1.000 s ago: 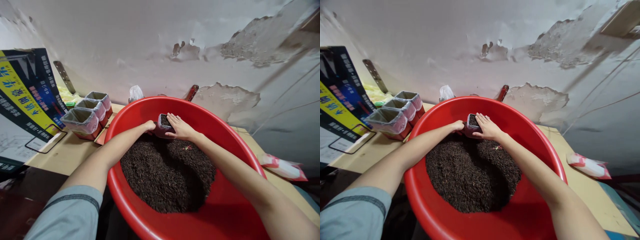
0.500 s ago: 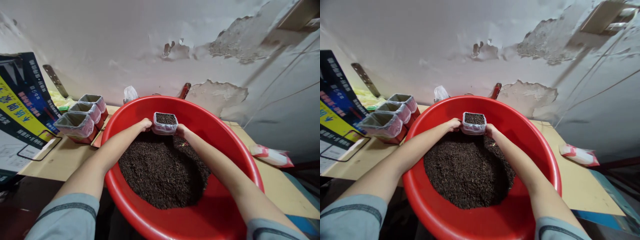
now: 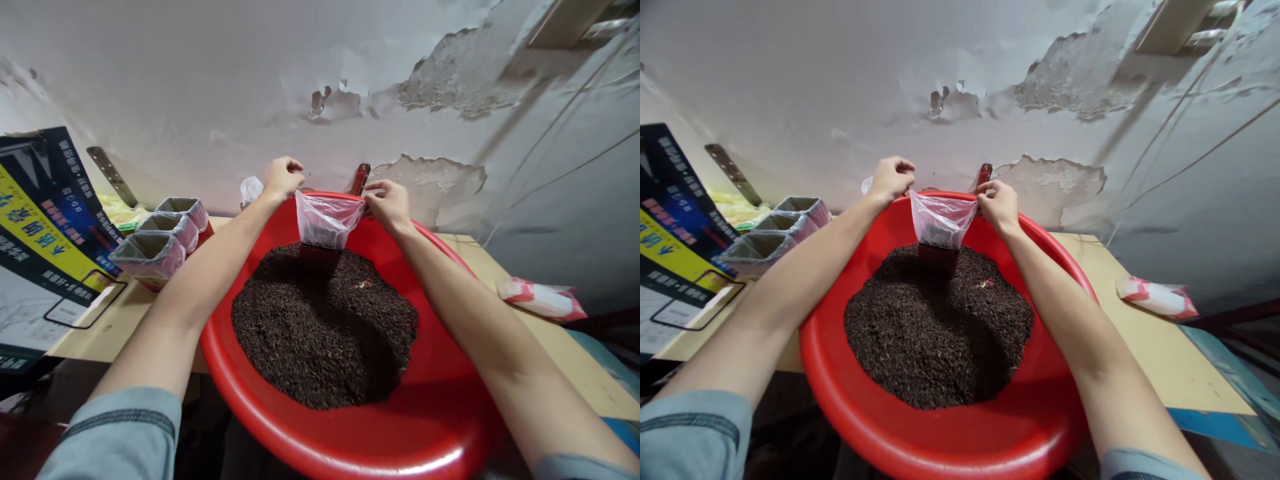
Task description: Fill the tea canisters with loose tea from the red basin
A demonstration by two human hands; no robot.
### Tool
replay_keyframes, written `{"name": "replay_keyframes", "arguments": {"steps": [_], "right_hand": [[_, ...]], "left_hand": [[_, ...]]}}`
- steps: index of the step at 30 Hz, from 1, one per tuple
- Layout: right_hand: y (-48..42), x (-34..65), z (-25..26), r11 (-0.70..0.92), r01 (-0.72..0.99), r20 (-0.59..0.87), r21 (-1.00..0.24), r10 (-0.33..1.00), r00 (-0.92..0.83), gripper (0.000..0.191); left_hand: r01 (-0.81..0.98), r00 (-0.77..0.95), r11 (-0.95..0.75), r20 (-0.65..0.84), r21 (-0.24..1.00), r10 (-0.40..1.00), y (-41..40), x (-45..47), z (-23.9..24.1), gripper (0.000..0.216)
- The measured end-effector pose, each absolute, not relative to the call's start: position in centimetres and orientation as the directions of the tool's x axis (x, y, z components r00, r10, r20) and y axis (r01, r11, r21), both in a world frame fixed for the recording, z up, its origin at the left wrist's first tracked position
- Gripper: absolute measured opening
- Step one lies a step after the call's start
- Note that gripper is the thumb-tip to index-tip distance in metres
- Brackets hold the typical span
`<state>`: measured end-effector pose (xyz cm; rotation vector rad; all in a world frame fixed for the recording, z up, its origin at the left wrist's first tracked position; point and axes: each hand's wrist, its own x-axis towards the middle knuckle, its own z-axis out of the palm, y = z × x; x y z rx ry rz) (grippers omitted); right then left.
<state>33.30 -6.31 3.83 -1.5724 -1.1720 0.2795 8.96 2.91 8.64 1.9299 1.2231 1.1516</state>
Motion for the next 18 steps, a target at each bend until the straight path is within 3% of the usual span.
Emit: {"name": "replay_keyframes", "arguments": {"steps": [3,5,7,9,11,14,16,18], "right_hand": [[-6.7,35.9,2.4,0.239,0.358,0.402,-0.903,0.766,0.502,0.043],[-7.1,37.4,1.3,0.243,0.321,0.353,-0.915,0.868,0.349,0.057],[-7.6,37.9,0.7,0.263,0.421,0.345,-0.868,0.929,0.131,0.066],[-8.3,37.1,0.8,0.359,0.636,0.461,-0.683,0.887,-0.006,0.057],[-9.1,35.7,1.5,0.4,0.842,0.585,-0.362,0.801,-0.129,0.049],[-10.4,33.5,2.8,0.371,0.92,0.509,0.126,0.772,-0.381,0.051],[-10.9,32.8,3.4,0.356,0.887,0.404,0.295,0.794,-0.453,0.039],[-10.7,32.7,3.8,0.325,0.887,0.393,0.328,0.807,-0.441,0.025]], "left_hand": [[0.393,0.125,-0.307,0.281,0.867,0.952,3.4,7.2,8.0,0.049],[0.452,0.22,-0.197,0.105,0.87,0.97,3.4,5.8,6.5,0.066],[0.482,0.363,-0.141,-0.05,0.865,0.931,3.2,4.9,4.9,0.083],[0.448,0.491,-0.173,-0.08,0.877,0.867,2.9,4.7,3.7,0.091],[0.393,0.59,-0.239,-0.044,0.888,0.806,2.7,5.2,3.1,0.093],[0.347,0.646,-0.314,0.018,0.884,0.763,2.5,6.3,3.1,0.09],[0.338,0.634,-0.354,0.067,0.872,0.771,2.5,7.0,3.2,0.081],[0.319,0.606,-0.405,0.144,0.857,0.783,2.4,7.5,3.2,0.067]]}}
